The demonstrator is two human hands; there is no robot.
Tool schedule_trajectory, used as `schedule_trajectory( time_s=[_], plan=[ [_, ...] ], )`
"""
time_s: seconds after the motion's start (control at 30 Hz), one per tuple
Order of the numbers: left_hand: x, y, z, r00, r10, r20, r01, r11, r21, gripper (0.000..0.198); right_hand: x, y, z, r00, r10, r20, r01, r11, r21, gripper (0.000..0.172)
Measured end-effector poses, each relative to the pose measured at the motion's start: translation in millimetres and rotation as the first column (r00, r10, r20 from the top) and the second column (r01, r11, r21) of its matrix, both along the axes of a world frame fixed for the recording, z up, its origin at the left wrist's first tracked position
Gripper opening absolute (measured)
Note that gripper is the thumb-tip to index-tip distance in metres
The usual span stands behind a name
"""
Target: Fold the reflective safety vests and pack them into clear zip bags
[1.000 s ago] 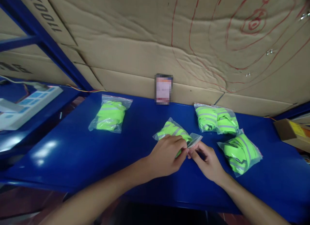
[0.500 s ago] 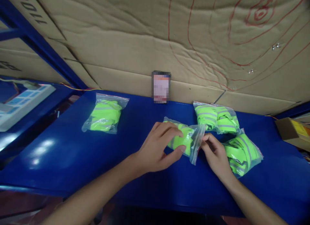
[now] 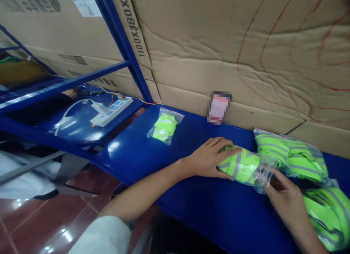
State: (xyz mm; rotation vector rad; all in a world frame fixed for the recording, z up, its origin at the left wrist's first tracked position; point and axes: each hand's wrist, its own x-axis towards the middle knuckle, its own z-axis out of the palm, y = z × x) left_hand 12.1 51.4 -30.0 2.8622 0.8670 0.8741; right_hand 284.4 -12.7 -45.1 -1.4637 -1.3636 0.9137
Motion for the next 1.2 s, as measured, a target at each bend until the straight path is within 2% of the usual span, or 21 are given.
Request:
schedule_trajectory(
  time_s=[0.13,0.3,0.43,0.53,0.6,0.67,0.73,0.83,0.9,1.0,1.07,1.13,1.2],
  plan=[
    [0.9,-5.5,2.4,0.999,0.016,-0.042,-0.012,0.993,0.114,0.084,-0.6,0.8,9.0,0.999,0.032,-0.041,-0.033,0.999,-0.021,0.046],
    [5.7,-11.5,-4.3,0.997,0.028,-0.066,-0.016,0.983,0.185,0.078,1.4,2.0,1.1,0.993,0.113,-0.039,-0.113,0.993,0.017,0.046],
    [8.9,-14.2,-3.1,0.999,0.032,-0.012,-0.028,0.972,0.235,0.076,6.5,1.9,-1.1,0.996,0.086,-0.035,-0.086,0.996,0.026,0.046],
    [10.0,-16.7,2.2,1.000,0.014,-0.010,-0.011,0.958,0.287,0.072,9.3,2.0,1.2,0.980,0.162,-0.119,-0.174,0.980,-0.099,0.051],
    [9.0,-18.8,4.3,1.000,0.002,-0.017,0.003,0.952,0.307,0.072,8.4,2.4,2.9,0.944,0.199,-0.261,-0.263,0.935,-0.238,0.054],
    [6.2,-20.8,3.0,1.000,0.007,0.029,-0.015,0.953,0.303,0.077,4.8,3.1,4.0,0.917,0.178,-0.356,-0.299,0.899,-0.320,0.055],
    [2.4,-22.2,-1.9,0.998,0.018,0.066,-0.037,0.951,0.308,0.077,-0.5,3.9,4.2,0.940,0.175,-0.294,-0.259,0.924,-0.280,0.055],
    [-2.4,-23.2,-10.2,0.999,0.022,0.042,-0.034,0.945,0.326,0.071,-6.5,4.5,3.4,0.974,0.196,-0.110,-0.210,0.967,-0.144,0.057],
    [-4.0,-23.3,-12.7,0.999,0.028,0.046,-0.041,0.946,0.322,0.071,-7.3,4.0,3.4,0.979,0.187,-0.086,-0.196,0.973,-0.123,0.051],
    [-4.9,-24.1,-11.5,0.997,0.020,0.074,-0.042,0.951,0.306,0.074,-6.6,1.8,4.7,0.957,0.251,-0.144,-0.274,0.945,-0.177,0.044],
    [-5.0,-25.1,-10.4,0.998,-0.002,0.056,-0.015,0.954,0.301,0.074,-7.1,-0.2,5.7,0.924,0.314,-0.218,-0.362,0.901,-0.238,0.046],
    [-4.9,-25.2,-11.1,1.000,-0.016,0.020,0.010,0.952,0.306,0.073,-8.6,-1.9,6.2,0.908,0.299,-0.294,-0.381,0.882,-0.277,0.050],
    [-4.5,-23.4,-13.8,1.000,-0.006,0.001,0.005,0.949,0.315,0.070,-10.0,-2.5,6.0,0.907,0.237,-0.349,-0.344,0.893,-0.288,0.055]
  ],
)
